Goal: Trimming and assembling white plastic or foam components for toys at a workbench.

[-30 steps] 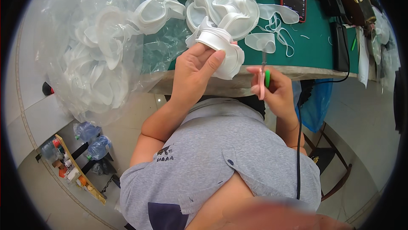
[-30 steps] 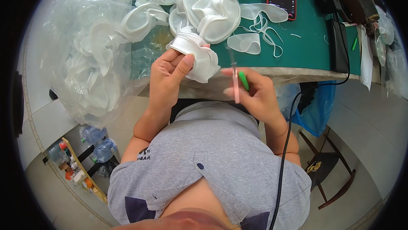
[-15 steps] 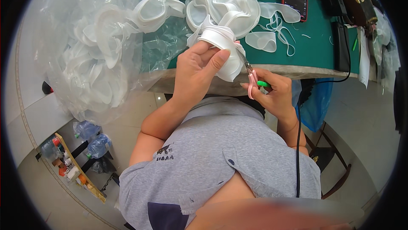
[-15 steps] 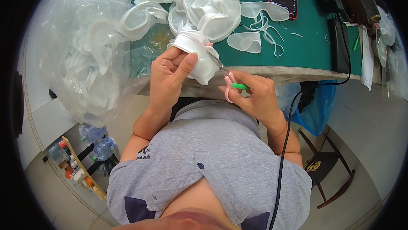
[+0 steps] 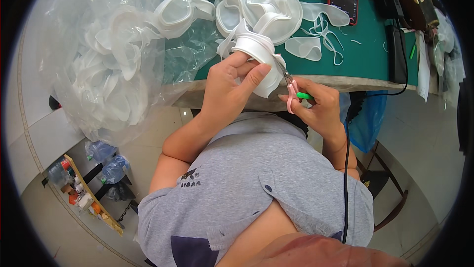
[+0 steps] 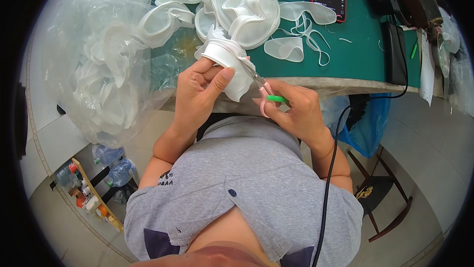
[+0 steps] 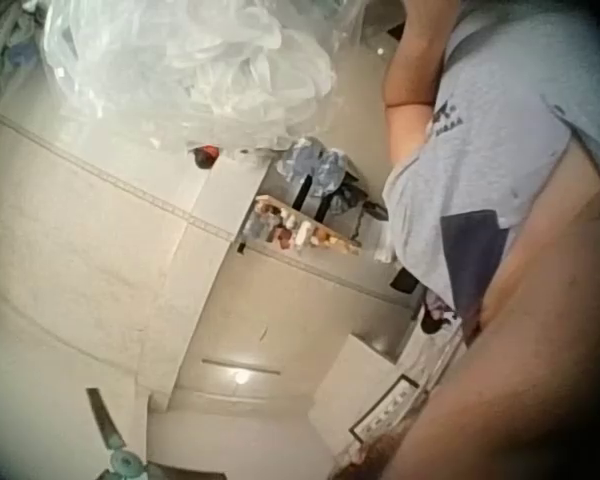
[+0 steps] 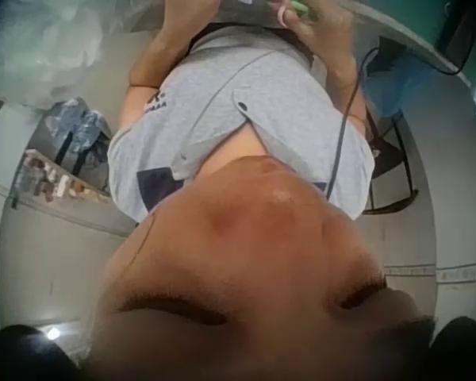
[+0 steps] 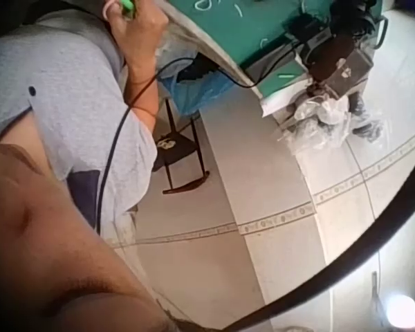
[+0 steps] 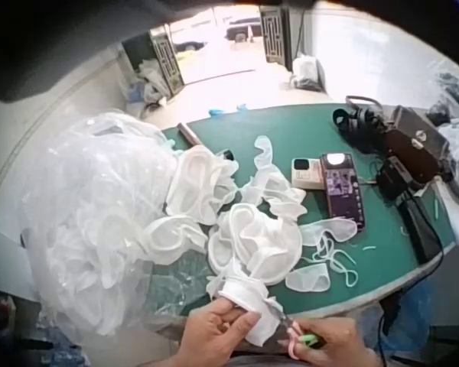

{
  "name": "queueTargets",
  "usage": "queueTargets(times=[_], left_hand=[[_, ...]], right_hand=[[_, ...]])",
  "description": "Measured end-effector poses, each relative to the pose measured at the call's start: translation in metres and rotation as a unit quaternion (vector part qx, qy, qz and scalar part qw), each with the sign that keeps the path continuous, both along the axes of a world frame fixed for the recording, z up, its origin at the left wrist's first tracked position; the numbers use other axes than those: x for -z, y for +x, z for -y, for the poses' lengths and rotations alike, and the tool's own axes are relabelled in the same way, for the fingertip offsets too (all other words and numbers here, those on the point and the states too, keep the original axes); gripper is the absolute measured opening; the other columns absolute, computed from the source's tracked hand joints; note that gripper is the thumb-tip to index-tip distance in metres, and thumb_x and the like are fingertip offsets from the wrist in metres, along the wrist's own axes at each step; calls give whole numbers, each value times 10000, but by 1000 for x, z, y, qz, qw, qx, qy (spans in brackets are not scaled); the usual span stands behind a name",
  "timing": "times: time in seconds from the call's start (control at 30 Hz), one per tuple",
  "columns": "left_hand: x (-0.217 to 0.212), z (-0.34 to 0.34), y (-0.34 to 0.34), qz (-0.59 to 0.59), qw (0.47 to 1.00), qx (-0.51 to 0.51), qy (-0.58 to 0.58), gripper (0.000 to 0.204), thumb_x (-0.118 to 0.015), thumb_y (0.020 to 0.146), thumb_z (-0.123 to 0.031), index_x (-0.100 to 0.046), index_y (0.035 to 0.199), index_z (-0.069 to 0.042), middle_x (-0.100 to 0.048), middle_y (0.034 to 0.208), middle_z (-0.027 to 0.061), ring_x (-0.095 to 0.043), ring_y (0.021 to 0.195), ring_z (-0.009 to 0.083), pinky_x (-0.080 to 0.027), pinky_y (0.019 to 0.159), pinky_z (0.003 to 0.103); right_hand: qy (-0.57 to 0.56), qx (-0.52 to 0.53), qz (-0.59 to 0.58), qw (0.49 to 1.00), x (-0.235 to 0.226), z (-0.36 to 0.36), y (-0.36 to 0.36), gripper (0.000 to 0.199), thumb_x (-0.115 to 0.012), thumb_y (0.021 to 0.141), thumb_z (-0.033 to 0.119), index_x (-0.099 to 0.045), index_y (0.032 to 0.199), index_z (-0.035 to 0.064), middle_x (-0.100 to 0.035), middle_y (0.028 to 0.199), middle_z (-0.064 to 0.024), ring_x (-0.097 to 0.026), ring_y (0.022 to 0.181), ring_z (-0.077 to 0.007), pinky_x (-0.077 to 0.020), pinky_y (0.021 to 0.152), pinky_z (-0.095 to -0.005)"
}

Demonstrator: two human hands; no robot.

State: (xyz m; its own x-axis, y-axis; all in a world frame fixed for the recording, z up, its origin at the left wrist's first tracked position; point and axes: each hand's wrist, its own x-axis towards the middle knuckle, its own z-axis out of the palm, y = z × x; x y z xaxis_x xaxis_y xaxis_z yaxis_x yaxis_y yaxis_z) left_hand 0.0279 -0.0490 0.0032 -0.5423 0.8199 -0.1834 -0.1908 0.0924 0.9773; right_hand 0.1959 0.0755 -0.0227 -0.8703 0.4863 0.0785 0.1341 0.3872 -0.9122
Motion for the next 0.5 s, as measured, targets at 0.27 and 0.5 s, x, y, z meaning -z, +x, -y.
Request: queueTargets(times=[0.27,0.5], left_hand=[[-8,3,-1,-127,989,46,-55,237,-632,910,-166,-608,1019,43,-705,858,95,-612,762,95,-476,715,245],[-13,4,-3,-117,990,46,-60,243,-630,912,-160,-603,1049,39,-705,897,99,-615,802,102,-476,744,250]], right_hand=[[29,-12,-19,999,-2,-2,-1,306,-700,738,-6,-654,1039,-41,-682,785,-86,-692,720,-128,-518,610,-215],[22,-17,-11,1000,-4,-4,7,304,-709,726,9,-659,1021,-38,-674,778,-81,-650,676,-100,-511,618,-216]])
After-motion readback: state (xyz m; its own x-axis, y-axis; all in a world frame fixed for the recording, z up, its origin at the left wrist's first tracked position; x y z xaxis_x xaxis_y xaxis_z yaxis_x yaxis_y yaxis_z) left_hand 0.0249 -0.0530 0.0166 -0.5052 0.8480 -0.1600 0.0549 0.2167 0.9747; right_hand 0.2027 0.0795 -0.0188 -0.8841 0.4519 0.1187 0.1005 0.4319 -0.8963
